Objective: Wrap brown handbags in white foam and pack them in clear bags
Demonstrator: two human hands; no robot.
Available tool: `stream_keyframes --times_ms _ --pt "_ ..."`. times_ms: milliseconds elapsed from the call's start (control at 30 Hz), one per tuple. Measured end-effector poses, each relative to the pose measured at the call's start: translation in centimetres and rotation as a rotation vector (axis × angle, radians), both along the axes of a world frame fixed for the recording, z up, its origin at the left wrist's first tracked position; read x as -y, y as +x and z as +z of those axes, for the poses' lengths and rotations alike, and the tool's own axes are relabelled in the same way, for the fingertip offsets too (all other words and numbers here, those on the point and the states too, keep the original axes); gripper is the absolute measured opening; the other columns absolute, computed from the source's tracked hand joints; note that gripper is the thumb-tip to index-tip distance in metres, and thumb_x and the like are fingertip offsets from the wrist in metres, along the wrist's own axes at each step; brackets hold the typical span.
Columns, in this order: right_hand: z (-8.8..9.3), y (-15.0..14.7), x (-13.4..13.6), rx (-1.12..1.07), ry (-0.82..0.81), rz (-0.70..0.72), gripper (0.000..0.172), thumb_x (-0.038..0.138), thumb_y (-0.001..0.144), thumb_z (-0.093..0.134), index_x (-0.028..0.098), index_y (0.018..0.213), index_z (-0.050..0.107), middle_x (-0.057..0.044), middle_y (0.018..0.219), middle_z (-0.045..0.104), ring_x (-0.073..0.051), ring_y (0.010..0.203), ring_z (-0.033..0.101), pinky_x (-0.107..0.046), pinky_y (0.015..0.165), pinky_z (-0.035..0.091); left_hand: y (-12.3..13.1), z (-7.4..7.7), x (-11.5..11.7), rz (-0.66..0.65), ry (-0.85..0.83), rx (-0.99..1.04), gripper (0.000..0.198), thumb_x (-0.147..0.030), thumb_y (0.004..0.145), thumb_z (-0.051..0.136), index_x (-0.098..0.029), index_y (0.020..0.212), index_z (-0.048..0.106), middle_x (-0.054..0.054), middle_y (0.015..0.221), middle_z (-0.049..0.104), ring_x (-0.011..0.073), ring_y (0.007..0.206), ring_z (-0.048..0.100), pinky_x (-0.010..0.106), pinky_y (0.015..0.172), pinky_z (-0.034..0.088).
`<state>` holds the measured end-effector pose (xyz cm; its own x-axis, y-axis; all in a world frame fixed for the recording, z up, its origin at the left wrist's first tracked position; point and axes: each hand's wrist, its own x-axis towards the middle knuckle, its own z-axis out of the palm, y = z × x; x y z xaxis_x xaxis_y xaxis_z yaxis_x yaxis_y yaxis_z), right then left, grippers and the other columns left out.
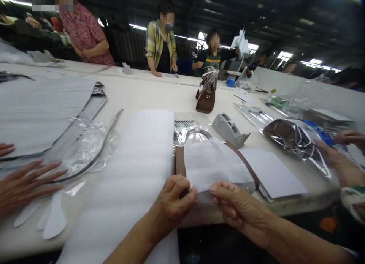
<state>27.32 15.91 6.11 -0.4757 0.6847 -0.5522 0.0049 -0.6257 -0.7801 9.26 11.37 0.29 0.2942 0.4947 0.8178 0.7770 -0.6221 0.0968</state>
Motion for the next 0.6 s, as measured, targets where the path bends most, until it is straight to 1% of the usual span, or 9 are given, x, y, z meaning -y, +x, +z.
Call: stream_keyframes --times_ms 100,167,233,267,333,400,467,533,600 --pt "-0.2 0.1 0.1 -0.036 -0.030 -0.030 0.033 0.036 0.068 0.069 0.014 0.064 0.046 0.006 0.051 0.045 0.002 0.032 0.025 -0.011 0.030 0.013 0.0 0.1 0.0 0.004 0.000 0.001 0.023 -0.009 0.072 0.062 -0.010 0.095 0.057 0.007 0.088 0.050 0.0178 0.090 0.046 0.038 0.083 0.048" --pt "-0.3 0.2 0.1 -0.095 -0.060 -0.040 0.031 0.042 0.073 0.064 0.014 0.070 0.050 0.007 0.049 0.042 0.001 0.031 0.025 -0.011 0.030 0.012 -0.1 0.1 0.1 0.014 -0.008 -0.002 0.023 -0.009 0.072 0.062 -0.011 0.095 0.058 0.007 0.088 0.051 0.0177 0.090 0.046 0.038 0.083 0.048" --pt "-0.3 0.2 0.1 -0.149 -0.080 -0.033 0.029 0.043 0.077 0.059 0.015 0.079 0.055 0.008 0.048 0.039 0.001 0.031 0.024 -0.011 0.030 0.013 -0.1 0.0 0.1 0.019 -0.007 -0.006 0.023 -0.010 0.073 0.062 -0.012 0.095 0.057 0.007 0.088 0.051 0.0173 0.090 0.047 0.038 0.084 0.048" --pt "-0.3 0.2 0.1 -0.164 -0.080 -0.029 0.027 0.042 0.078 0.058 0.015 0.083 0.056 0.008 0.049 0.040 0.001 0.031 0.025 -0.011 0.030 0.014 -0.1 0.0 0.1 0.019 -0.002 -0.008 0.023 -0.011 0.073 0.061 -0.012 0.096 0.057 0.007 0.088 0.051 0.0172 0.090 0.047 0.038 0.084 0.048" --pt "-0.4 0.0 0.2 -0.174 -0.068 -0.035 0.026 0.039 0.080 0.057 0.015 0.090 0.057 0.006 0.055 0.045 0.001 0.034 0.030 -0.011 0.031 0.018 -0.1 -0.1 0.1 0.016 0.014 -0.015 0.023 -0.010 0.073 0.061 -0.012 0.096 0.057 0.007 0.088 0.051 0.0170 0.090 0.047 0.038 0.085 0.048" --pt "-0.4 -0.1 0.4 -0.178 -0.051 -0.059 0.025 0.038 0.082 0.055 0.015 0.092 0.057 0.003 0.064 0.052 0.000 0.037 0.036 -0.011 0.033 0.024 0.0 -0.1 0.1 0.019 0.023 -0.020 0.024 -0.010 0.073 0.061 -0.012 0.096 0.057 0.007 0.089 0.051 0.0169 0.090 0.047 0.039 0.086 0.047" --pt "-0.2 -0.1 0.9 -0.204 -0.040 -0.087 0.026 0.039 0.083 0.053 0.016 0.093 0.057 0.002 0.069 0.055 0.000 0.039 0.038 -0.011 0.034 0.026 -0.1 0.0 0.1 0.030 0.017 -0.023 0.025 -0.010 0.073 0.061 -0.013 0.097 0.057 0.007 0.090 0.050 0.0164 0.089 0.048 0.039 0.086 0.047" --pt "0.2 0.0 1.3 -0.261 -0.012 -0.096 0.023 0.039 0.084 0.050 0.018 0.091 0.058 0.001 0.074 0.057 -0.001 0.038 0.037 -0.012 0.033 0.026 -0.1 0.0 0.2 0.036 0.007 -0.023 0.024 -0.011 0.073 0.060 -0.013 0.097 0.056 0.007 0.089 0.050 0.0161 0.088 0.048 0.039 0.086 0.047" --pt "0.9 0.1 1.5 -0.348 0.027 -0.065 0.022 0.037 0.086 0.048 0.018 0.083 0.058 0.001 0.080 0.059 0.000 0.036 0.035 -0.012 0.032 0.023 -0.1 0.1 0.2 0.029 -0.003 -0.027 0.024 -0.011 0.074 0.060 -0.013 0.098 0.056 0.007 0.089 0.051 0.0162 0.088 0.048 0.040 0.086 0.047"
